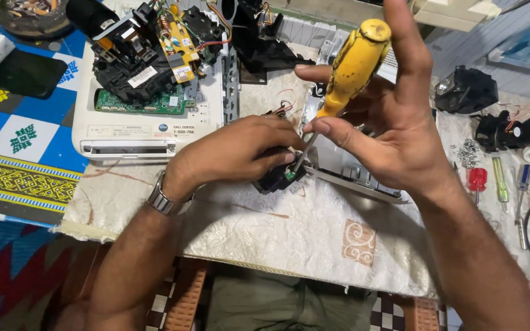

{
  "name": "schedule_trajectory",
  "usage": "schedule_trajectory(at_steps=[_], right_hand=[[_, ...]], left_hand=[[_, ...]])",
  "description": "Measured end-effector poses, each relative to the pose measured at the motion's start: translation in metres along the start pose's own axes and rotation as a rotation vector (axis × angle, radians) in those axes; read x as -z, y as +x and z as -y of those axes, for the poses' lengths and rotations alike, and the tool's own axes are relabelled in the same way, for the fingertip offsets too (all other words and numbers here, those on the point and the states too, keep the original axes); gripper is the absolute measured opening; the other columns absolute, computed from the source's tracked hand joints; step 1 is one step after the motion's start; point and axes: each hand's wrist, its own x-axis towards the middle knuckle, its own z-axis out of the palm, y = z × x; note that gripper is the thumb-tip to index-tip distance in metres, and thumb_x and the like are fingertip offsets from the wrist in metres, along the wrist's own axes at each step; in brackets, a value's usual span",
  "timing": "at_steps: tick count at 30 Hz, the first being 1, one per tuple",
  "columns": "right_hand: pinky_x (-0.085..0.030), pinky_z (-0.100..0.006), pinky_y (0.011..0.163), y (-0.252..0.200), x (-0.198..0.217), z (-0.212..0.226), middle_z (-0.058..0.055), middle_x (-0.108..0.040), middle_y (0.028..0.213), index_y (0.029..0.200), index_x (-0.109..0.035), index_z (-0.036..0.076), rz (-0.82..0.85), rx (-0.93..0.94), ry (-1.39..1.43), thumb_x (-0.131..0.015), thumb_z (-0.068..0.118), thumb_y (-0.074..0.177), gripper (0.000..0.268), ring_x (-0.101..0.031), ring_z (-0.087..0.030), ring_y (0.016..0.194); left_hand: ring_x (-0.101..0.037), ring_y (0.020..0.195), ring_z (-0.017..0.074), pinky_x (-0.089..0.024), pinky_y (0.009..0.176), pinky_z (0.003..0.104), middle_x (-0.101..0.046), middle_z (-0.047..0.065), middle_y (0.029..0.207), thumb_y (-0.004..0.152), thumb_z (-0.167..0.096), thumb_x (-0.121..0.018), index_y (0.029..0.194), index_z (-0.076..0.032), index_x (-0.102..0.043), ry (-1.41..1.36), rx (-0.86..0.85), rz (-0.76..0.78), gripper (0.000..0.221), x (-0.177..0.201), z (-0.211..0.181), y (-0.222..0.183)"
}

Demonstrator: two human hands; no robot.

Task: Disassembling the internal components of a projector, including removing the fan, optical engine, and disconnecting wiring.

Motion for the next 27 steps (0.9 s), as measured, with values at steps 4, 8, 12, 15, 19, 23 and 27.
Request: schedule_trajectory(at_steps=[4,8,12,15,19,23,27], right_hand=[[-0.075,-0.032,0.097,0.004,-0.008,0.012,-0.011,-0.021,0.181,0.168,-0.008,0.030,-0.041,0.038,-0.061,-0.078,-0.016,0.110,0.102,-0.072,-0.039,0.155],[-0.072,-0.032,0.088,0.014,-0.010,0.016,-0.019,-0.051,0.133,0.146,-0.030,0.020,-0.163,0.239,-0.120,-0.079,-0.001,0.102,0.069,-0.071,-0.032,0.124],[-0.066,-0.031,0.091,0.011,-0.017,0.020,-0.020,-0.056,0.123,0.131,-0.050,-0.005,-0.432,0.363,-0.295,-0.080,-0.001,0.106,0.039,-0.073,-0.031,0.100],[-0.070,-0.034,0.078,0.022,-0.005,0.012,-0.021,-0.057,0.119,0.130,-0.045,-0.003,-0.167,0.493,-0.133,-0.065,0.000,0.109,0.029,-0.080,-0.037,0.096],[-0.074,-0.033,0.068,0.031,-0.002,0.013,-0.024,-0.057,0.109,0.126,-0.042,-0.007,0.046,0.517,0.056,-0.059,-0.003,0.104,0.028,-0.080,-0.039,0.099],[-0.072,-0.039,0.085,0.031,-0.012,0.014,-0.022,-0.057,0.110,0.118,-0.049,-0.003,-0.207,0.497,-0.107,-0.058,0.016,0.108,0.024,-0.069,-0.033,0.101],[-0.055,-0.033,0.086,0.020,-0.007,0.018,-0.021,-0.058,0.118,0.131,-0.065,-0.007,-0.362,0.412,-0.370,-0.070,0.017,0.111,0.031,-0.063,-0.028,0.103]], left_hand=[[-0.062,0.121,0.0315,-0.042,0.105,0.048,-0.071,0.010,0.122,0.099,-0.023,-0.060,0.119,-0.011,-0.069,-0.063,-0.105,-0.036,0.025,-0.001,0.006,-0.001],[-0.050,0.138,0.0297,-0.033,0.114,0.050,-0.068,0.007,0.134,0.086,-0.012,-0.075,0.115,-0.016,-0.073,-0.035,0.006,0.032,0.030,-0.004,0.010,0.002],[-0.045,0.144,0.0310,-0.034,0.115,0.048,-0.063,0.011,0.142,0.086,-0.015,-0.076,0.113,-0.019,-0.076,-0.056,0.053,0.041,0.027,-0.005,0.014,0.002],[-0.054,0.135,0.0296,-0.036,0.112,0.047,-0.071,0.006,0.127,0.088,-0.016,-0.075,0.114,-0.017,-0.075,-0.080,0.019,0.036,0.027,-0.006,0.017,0.002],[-0.065,0.113,0.0249,-0.046,0.098,0.038,-0.071,0.004,0.119,0.088,-0.013,-0.075,0.112,-0.014,-0.075,-0.119,-0.064,0.013,0.024,-0.005,0.019,0.002],[-0.050,0.141,0.0325,-0.036,0.113,0.044,-0.069,0.009,0.132,0.087,-0.013,-0.075,0.115,-0.016,-0.075,-0.105,-0.002,0.036,0.027,-0.008,0.022,0.003],[-0.045,0.145,0.0313,-0.033,0.116,0.047,-0.068,0.006,0.134,0.089,-0.013,-0.074,0.114,-0.018,-0.075,-0.132,0.041,0.040,0.026,-0.008,0.020,0.001]])
